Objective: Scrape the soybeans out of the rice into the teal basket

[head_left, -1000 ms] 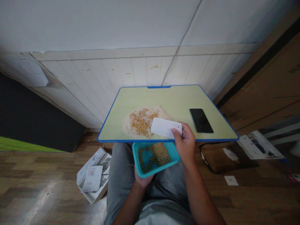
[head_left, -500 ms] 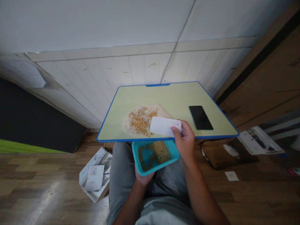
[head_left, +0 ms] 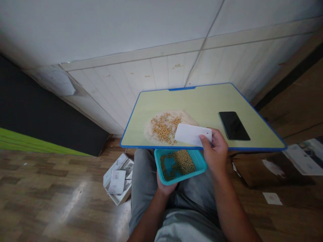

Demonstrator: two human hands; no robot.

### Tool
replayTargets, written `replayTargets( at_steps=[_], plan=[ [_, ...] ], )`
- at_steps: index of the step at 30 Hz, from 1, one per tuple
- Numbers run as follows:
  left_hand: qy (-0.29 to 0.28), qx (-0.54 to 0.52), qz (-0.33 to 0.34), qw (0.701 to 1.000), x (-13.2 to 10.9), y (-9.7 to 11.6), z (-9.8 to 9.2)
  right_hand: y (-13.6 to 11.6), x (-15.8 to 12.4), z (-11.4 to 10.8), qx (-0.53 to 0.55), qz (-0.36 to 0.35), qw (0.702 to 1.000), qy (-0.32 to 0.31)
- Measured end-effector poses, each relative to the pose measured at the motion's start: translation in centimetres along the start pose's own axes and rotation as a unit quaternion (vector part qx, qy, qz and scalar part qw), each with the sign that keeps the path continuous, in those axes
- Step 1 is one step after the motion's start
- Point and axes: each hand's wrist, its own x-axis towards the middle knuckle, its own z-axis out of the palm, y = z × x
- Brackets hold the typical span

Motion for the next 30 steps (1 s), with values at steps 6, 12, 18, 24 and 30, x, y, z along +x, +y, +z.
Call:
replayTargets(
  at_steps=[6,12,18,24,30],
  plan=[
    [0.01,0.033,0.002,0.999,0.1,-0.1,-0.4,-0.1,-0.1,0.1,-0.007,-0.007,1.0,0.01],
    [0.004,0.051,0.023,0.998,0.1,-0.2,-0.4,0.2,-0.2,0.1,-0.017,-0.012,0.999,0.032],
    [0.009,0.065,0.049,0.997,-0.1,-0.1,1.0,0.7,-0.2,0.4,-0.026,-0.037,0.997,0.064],
    [0.043,0.05,0.055,0.996,-0.3,-0.1,1.5,0.6,-0.6,0.4,-0.016,-0.04,0.997,0.058],
    [0.043,0.022,0.055,0.997,-0.2,0.1,1.5,0.3,-0.8,0.7,-0.016,-0.032,0.998,0.054]
  ],
)
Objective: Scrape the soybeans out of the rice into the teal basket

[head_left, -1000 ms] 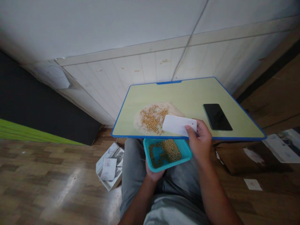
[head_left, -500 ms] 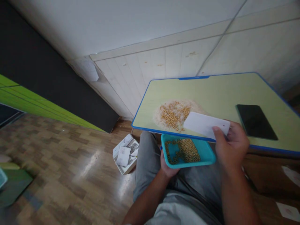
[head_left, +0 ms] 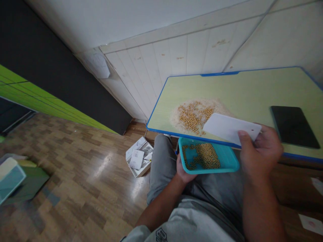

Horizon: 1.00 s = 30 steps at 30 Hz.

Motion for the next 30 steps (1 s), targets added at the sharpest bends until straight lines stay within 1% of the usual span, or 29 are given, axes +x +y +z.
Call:
replayTargets(
  at_steps=[8,13,18,23,27,30],
  plan=[
    [0.009,0.02,-0.002,1.0,0.0,-0.1,-0.5,0.1,-0.2,0.0,-0.016,-0.021,1.0,-0.012],
    [0.031,-0.03,-0.005,0.999,0.6,-0.4,-1.2,0.3,-0.2,0.1,0.004,-0.01,1.0,-0.008],
    [0.02,-0.046,-0.006,0.999,0.8,-0.5,-1.4,0.4,0.0,0.0,0.016,0.0,1.0,-0.004],
    [0.018,-0.021,0.005,1.0,0.7,-0.6,-1.6,0.3,0.0,-0.3,0.027,0.009,1.0,-0.009],
    [0.037,-0.008,0.006,0.999,0.7,-0.7,-1.4,0.2,0.1,-0.4,0.033,0.009,0.999,-0.011],
    [0.039,0.006,0.009,0.999,0.5,-0.5,-0.8,0.3,0.2,-0.3,0.026,-0.004,1.0,-0.014]
  ],
)
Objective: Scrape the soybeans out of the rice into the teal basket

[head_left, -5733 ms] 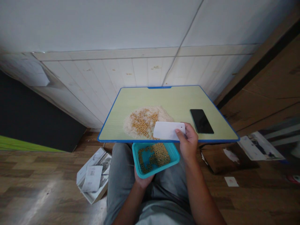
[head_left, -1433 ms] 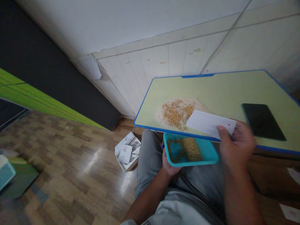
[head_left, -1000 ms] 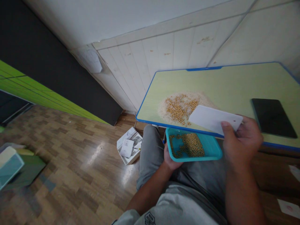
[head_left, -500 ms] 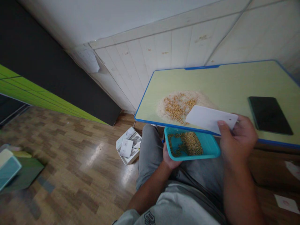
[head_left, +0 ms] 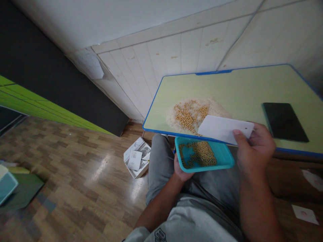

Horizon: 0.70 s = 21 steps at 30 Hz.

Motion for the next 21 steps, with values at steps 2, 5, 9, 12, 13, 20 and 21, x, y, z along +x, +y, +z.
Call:
replayTargets(
  at_steps=[2,5,9,12,13,20,21],
  plan=[
    [-0.001,0.008,0.0,1.0,-0.2,0.2,0.4,0.0,0.1,0.1,-0.001,-0.001,1.0,-0.001],
    [0.006,0.009,-0.001,1.0,-0.3,0.4,0.7,-0.1,0.2,0.1,0.0,0.003,1.0,0.001],
    [0.012,0.002,-0.004,1.0,-0.4,0.4,0.8,-0.2,0.4,0.0,0.002,0.009,1.0,0.009],
    [0.0,-0.012,-0.014,1.0,-0.3,0.2,0.6,-0.2,0.5,-0.1,0.002,0.018,1.0,0.01],
    [-0.003,-0.017,-0.015,1.0,-0.2,0.2,0.5,-0.2,0.5,-0.1,0.003,0.019,1.0,0.011],
    [-0.019,-0.032,-0.029,0.999,0.1,0.2,-0.4,-0.1,0.6,-0.5,0.01,0.02,1.0,0.002],
    [-0.015,-0.037,-0.031,0.999,0.2,0.2,-0.4,-0.1,0.5,-0.6,0.013,0.02,1.0,-0.002]
  ],
)
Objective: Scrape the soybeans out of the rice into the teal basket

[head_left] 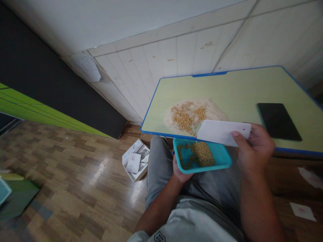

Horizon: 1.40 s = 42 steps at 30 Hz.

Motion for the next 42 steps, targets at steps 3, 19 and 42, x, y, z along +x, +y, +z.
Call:
replayTargets(
  at_steps=[3,19,42],
  plan=[
    [0.017,-0.019,-0.003,1.0,0.3,0.0,0.0,0.1,-0.1,-0.1,0.009,0.001,1.0,-0.003],
    [-0.003,0.027,0.024,0.999,0.1,-0.3,0.2,-0.6,0.1,-0.3,-0.015,0.013,0.999,0.049],
    [0.024,0.046,0.027,0.998,0.2,-0.4,0.4,-0.4,-0.5,0.1,-0.017,0.007,1.0,-0.004]
  ],
)
